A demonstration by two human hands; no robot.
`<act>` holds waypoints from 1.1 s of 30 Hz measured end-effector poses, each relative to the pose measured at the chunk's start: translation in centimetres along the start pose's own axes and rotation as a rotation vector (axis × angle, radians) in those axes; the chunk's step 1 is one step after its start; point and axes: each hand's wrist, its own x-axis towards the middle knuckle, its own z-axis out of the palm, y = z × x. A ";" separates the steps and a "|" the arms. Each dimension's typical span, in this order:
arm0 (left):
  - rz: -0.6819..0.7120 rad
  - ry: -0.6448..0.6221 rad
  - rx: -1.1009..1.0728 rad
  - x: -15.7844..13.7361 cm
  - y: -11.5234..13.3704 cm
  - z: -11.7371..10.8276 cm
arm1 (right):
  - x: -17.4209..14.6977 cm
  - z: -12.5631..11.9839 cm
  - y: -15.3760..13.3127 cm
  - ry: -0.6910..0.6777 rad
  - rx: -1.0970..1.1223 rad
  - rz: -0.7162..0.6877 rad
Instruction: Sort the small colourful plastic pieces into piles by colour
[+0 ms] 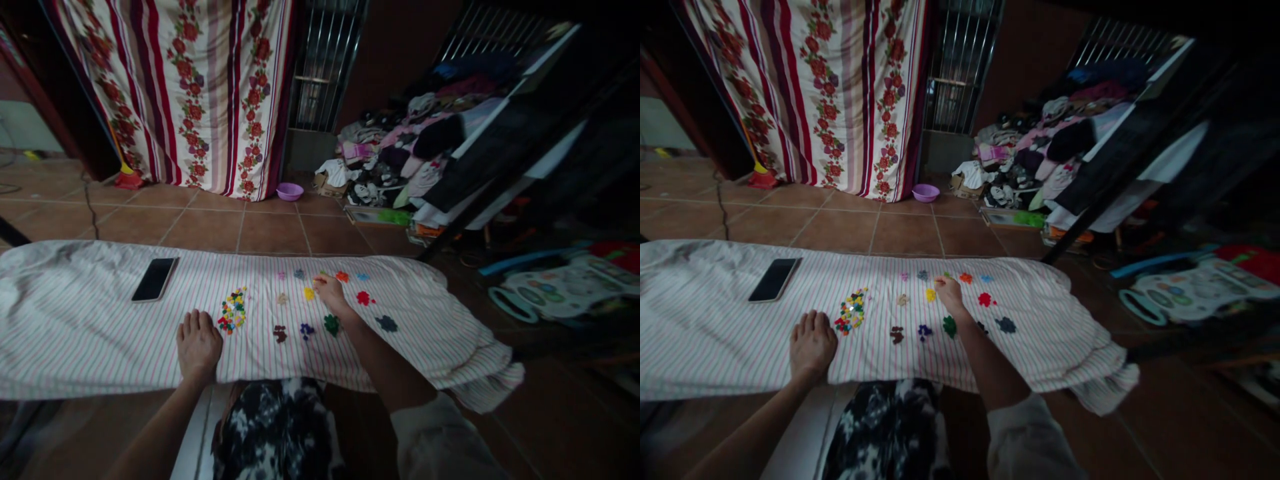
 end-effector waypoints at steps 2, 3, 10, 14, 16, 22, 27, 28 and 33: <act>0.001 0.007 -0.002 0.0 0.0 0.0 | 0.0 -0.6 0.4 -0.018 -0.055 0.031; 0.003 0.011 -0.005 0.0 0.1 -0.1 | 0.1 -0.8 0.4 -0.026 -0.090 0.041; -0.001 0.015 -0.010 0.0 0.1 -0.3 | 0.3 -0.1 -0.4 -0.097 -0.226 -0.033; 0.001 0.013 -0.004 0.1 0.1 -0.1 | 0.3 0.7 -0.2 -0.113 -0.222 -0.034; -0.002 0.006 0.001 0.1 0.1 -0.1 | 0.2 1.0 0.0 -0.102 -0.217 -0.032; -0.010 -0.001 -0.003 0.0 0.3 -0.3 | 0.1 1.0 0.4 -0.137 -0.234 -0.020; -0.011 0.004 0.002 0.0 0.2 -0.2 | 0.0 1.1 0.5 -0.156 -0.213 -0.023; -0.014 0.004 0.003 0.0 0.2 -0.2 | -0.1 1.1 0.5 -0.155 -0.208 -0.019; -0.011 -0.010 0.008 0.0 0.3 -0.5 | 0.0 1.3 0.9 -0.160 -0.189 -0.001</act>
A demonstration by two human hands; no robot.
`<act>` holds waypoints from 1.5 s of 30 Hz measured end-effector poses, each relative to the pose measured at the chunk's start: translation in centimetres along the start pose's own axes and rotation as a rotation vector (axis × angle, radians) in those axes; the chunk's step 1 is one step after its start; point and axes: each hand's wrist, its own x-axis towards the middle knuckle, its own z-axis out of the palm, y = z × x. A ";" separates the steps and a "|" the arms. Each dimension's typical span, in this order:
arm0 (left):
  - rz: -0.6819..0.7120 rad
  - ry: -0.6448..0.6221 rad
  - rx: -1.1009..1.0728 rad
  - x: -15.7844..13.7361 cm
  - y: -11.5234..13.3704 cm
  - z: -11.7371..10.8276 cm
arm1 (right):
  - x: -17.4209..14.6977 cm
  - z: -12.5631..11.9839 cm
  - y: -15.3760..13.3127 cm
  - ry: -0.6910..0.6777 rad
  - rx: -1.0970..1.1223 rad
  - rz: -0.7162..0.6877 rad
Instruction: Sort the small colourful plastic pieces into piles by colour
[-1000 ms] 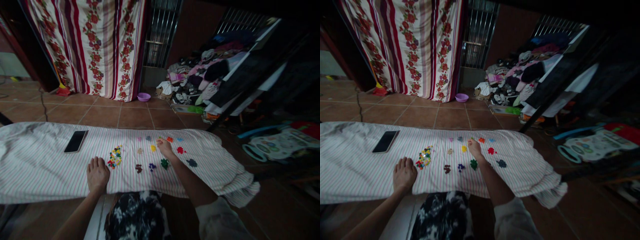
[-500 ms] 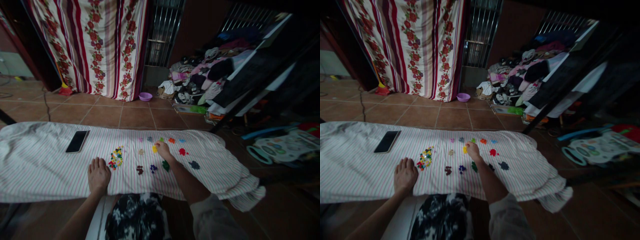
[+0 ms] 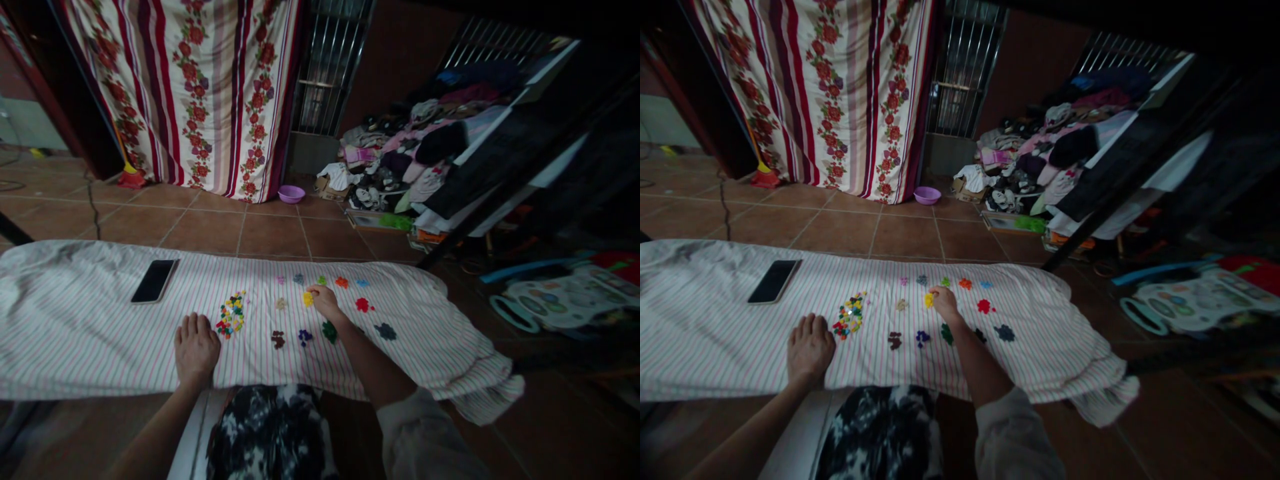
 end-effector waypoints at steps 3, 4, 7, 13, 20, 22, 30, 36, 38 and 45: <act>0.002 -0.001 -0.004 0.0 0.1 -0.2 | 0.1 0.0 0.1 -0.007 0.008 0.005; 0.001 0.004 -0.006 0.0 0.1 -0.2 | 0.1 0.0 0.1 -0.010 0.011 0.006; -0.006 0.022 -0.017 -0.1 0.1 0.0 | 0.2 0.1 0.2 -0.020 0.018 0.009; 0.001 0.032 -0.019 -0.1 -0.2 0.4 | 0.2 0.5 0.3 0.000 0.014 0.007; -0.008 0.031 -0.021 -0.1 -0.2 0.7 | -0.1 0.4 -0.4 0.141 -0.018 -0.075; -0.010 0.032 -0.022 -0.1 -0.2 0.7 | -0.2 0.4 -1.2 0.219 -0.026 -0.146; -0.027 0.034 -0.052 -0.1 -0.2 1.0 | -0.4 1.1 -6.6 0.152 0.004 -0.403; -0.032 0.041 -0.096 -0.1 -0.3 1.3 | -0.9 4.0 -11.3 -0.059 -0.044 -0.426; -0.035 0.048 -0.100 -0.1 -0.3 1.3 | -1.2 5.2 -12.7 -0.122 -0.068 -0.420; -0.026 0.074 -0.108 -0.1 -0.3 1.2 | -1.4 7.7 -16.1 -0.203 -0.183 -0.356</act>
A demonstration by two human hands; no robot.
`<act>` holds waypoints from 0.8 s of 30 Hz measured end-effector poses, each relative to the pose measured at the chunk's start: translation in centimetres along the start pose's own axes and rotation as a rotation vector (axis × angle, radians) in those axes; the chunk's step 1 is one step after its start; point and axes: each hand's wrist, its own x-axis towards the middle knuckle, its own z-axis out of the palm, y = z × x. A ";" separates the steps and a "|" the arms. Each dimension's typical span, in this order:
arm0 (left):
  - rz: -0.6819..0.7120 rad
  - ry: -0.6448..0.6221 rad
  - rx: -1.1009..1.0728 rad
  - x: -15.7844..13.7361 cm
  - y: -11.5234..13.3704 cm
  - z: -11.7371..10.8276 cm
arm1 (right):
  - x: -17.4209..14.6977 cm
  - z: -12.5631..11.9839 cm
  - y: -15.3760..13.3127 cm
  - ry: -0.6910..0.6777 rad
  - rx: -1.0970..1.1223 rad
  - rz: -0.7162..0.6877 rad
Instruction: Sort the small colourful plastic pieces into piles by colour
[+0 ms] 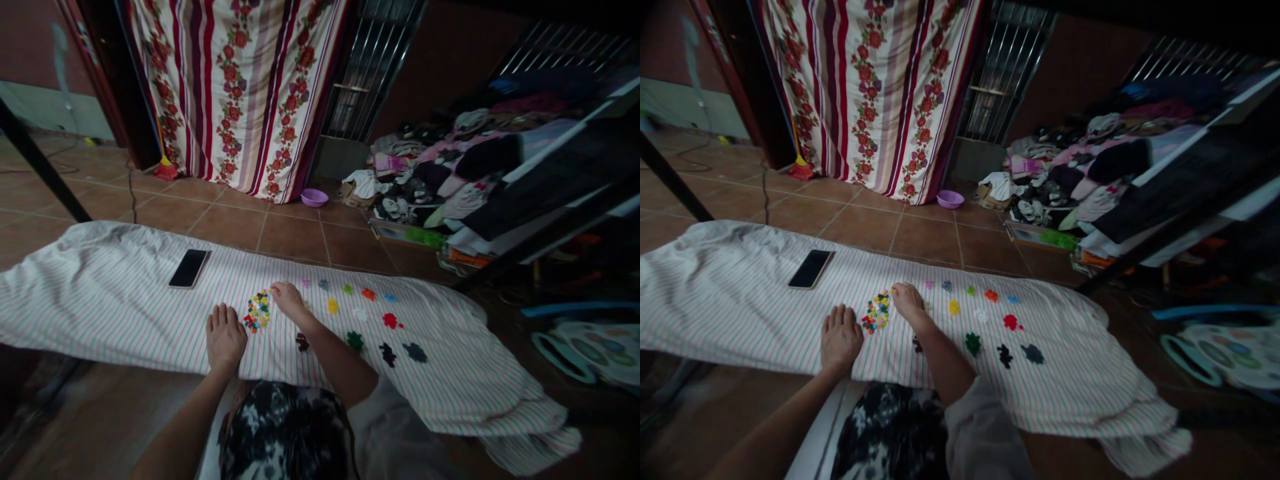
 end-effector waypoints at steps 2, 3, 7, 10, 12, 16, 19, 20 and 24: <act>-0.002 -0.005 0.010 0.0 0.0 0.0 | 0.3 0.2 -0.5 -0.005 -0.025 0.026; -0.002 -0.010 0.012 0.0 0.0 0.0 | 0.5 0.3 -0.7 -0.007 -0.034 0.040; -0.004 -0.028 0.001 0.1 0.1 -0.2 | 0.7 0.7 -1.1 -0.010 -0.051 0.082; -0.010 -0.027 -0.005 0.1 0.1 -0.4 | 0.7 0.7 -1.2 0.002 -0.050 0.105; -0.006 -0.022 0.000 0.0 0.2 -0.5 | 0.7 0.7 -1.2 -0.002 -0.045 0.107; 0.000 -0.020 0.005 0.0 0.2 -0.6 | 0.6 0.8 -1.1 -0.005 -0.045 0.101; 0.003 -0.023 0.000 0.0 0.2 -0.6 | 0.5 0.9 -0.9 0.015 -0.027 0.096; 0.003 -0.025 -0.003 0.0 0.2 -0.6 | 0.4 0.8 -0.9 0.022 -0.014 0.090; 0.004 -0.025 -0.001 0.0 0.1 -0.4 | -0.1 0.5 -0.1 0.061 0.045 0.071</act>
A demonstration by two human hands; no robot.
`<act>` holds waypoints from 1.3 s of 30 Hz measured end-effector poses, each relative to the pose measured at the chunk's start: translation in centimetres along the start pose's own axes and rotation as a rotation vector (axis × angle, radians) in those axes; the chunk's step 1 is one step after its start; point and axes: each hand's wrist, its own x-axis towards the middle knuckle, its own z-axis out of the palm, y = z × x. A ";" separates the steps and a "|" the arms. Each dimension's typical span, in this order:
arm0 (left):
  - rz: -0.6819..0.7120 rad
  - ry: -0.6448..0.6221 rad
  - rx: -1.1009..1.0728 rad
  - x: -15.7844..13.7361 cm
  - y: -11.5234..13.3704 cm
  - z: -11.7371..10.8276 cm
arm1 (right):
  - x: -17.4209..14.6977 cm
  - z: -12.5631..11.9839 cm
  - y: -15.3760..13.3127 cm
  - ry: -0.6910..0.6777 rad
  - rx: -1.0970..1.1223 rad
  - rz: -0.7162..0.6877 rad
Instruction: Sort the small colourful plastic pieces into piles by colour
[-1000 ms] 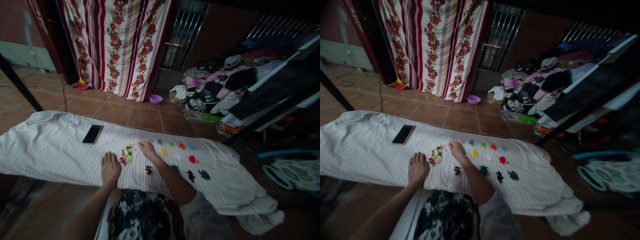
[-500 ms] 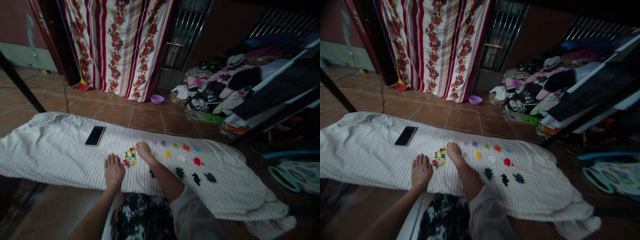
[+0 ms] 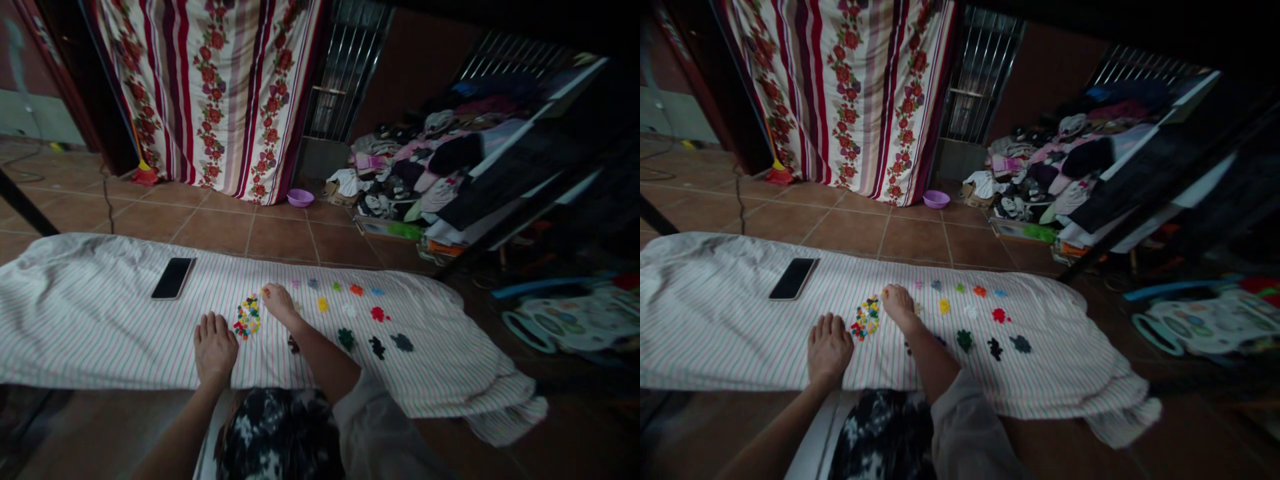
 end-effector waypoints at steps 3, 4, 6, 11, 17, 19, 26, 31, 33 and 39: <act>0.003 0.003 0.026 0.0 0.0 0.1 | -0.3 -0.6 1.1 0.045 0.042 0.005; 0.004 0.000 0.033 0.0 0.0 0.1 | -0.4 -0.8 1.6 0.061 0.050 0.013; 0.005 -0.004 0.039 0.0 0.0 0.1 | -0.7 -1.3 2.5 0.084 0.055 0.041; 0.008 -0.009 0.025 0.0 0.0 -0.2 | -1.7 -2.6 4.6 0.123 0.069 0.080; 0.017 0.006 0.052 -0.1 -0.1 0.1 | -3.4 -3.3 7.0 0.187 0.057 0.121; 0.014 0.007 0.057 -0.1 -0.1 0.1 | -4.0 -3.7 8.0 0.211 0.056 0.140; 0.013 -0.008 0.055 -0.1 0.2 -0.6 | -5.8 -6.0 12.5 0.264 -0.004 0.255; 0.006 -0.029 0.049 0.0 0.4 -0.9 | -6.4 -6.4 15.3 0.280 -0.042 0.376; 0.007 -0.029 0.045 0.0 0.4 -0.9 | -6.3 -6.2 15.9 0.268 -0.039 0.400; 0.001 -0.032 0.058 0.0 0.3 -0.9 | -5.8 -5.4 16.0 0.224 -0.023 0.391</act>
